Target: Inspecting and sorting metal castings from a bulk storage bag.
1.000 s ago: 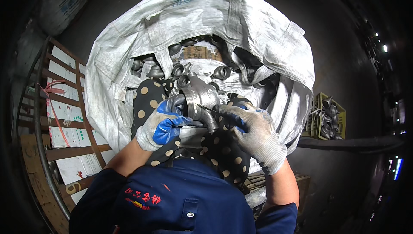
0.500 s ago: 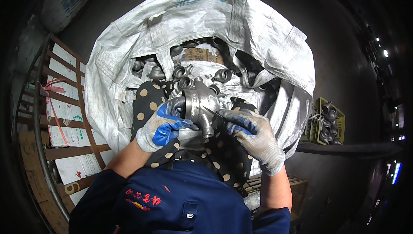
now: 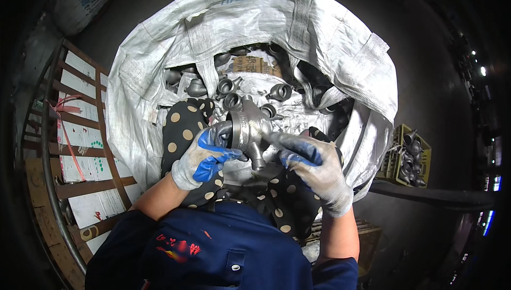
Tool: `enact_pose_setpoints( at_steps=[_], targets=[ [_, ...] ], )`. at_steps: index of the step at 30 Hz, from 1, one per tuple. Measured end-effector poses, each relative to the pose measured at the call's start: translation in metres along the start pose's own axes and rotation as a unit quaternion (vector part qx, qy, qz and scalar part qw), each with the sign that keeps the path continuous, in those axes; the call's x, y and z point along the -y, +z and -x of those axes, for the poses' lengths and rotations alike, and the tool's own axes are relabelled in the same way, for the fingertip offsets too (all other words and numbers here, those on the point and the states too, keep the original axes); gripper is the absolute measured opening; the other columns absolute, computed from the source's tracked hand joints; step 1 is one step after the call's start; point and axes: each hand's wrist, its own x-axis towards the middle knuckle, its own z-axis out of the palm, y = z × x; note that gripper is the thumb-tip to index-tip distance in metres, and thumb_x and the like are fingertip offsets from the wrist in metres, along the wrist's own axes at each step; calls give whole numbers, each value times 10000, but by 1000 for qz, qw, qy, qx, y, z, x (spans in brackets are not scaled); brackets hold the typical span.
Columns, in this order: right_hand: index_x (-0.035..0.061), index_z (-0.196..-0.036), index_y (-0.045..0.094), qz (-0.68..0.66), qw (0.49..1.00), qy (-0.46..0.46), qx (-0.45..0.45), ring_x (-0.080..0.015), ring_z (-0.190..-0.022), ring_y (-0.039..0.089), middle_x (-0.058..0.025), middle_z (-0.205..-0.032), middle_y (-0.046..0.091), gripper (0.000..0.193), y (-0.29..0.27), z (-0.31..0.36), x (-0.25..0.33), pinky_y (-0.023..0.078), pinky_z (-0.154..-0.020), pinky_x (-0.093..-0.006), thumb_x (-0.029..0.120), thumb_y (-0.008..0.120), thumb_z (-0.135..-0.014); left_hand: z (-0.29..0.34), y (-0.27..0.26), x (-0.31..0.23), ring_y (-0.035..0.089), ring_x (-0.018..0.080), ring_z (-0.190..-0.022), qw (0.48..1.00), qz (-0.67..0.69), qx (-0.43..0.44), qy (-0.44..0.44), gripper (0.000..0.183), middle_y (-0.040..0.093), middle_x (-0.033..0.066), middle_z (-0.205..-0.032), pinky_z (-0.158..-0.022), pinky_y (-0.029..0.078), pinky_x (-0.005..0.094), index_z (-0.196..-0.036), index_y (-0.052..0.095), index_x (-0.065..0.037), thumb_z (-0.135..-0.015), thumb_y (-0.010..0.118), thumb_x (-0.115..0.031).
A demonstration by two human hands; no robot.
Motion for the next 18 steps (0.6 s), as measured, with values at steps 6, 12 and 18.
enact_pose_setpoints(
  at_steps=[6,12,18],
  targets=[
    [22,-1081,624,-197,961,137,-135,8,-531,445,70,-719,569,254,-4,-30,-25,328,-481,-133,148,608,-861,-15,6,-6,585,243,-1047,966,224,-46,-119,498,547,139,-1185,-909,487,359,-1277,415,9,-837,633,-74],
    [73,-1117,579,-9,991,35,-125,-40,-482,416,26,-606,441,261,-4,-71,-99,290,-396,-195,244,493,-939,-26,3,6,624,211,-978,988,124,-50,-78,548,579,114,-1097,-882,503,328,-1211,455,16,-801,712,-241],
    [10,-1260,463,-430,887,164,47,-25,-434,321,40,-605,437,460,4,-103,-74,243,-374,-182,354,466,-954,-51,-9,7,627,189,-936,948,296,-30,-112,289,606,102,-1024,-839,516,315,-1041,555,-11,-826,656,-177]
  ],
)
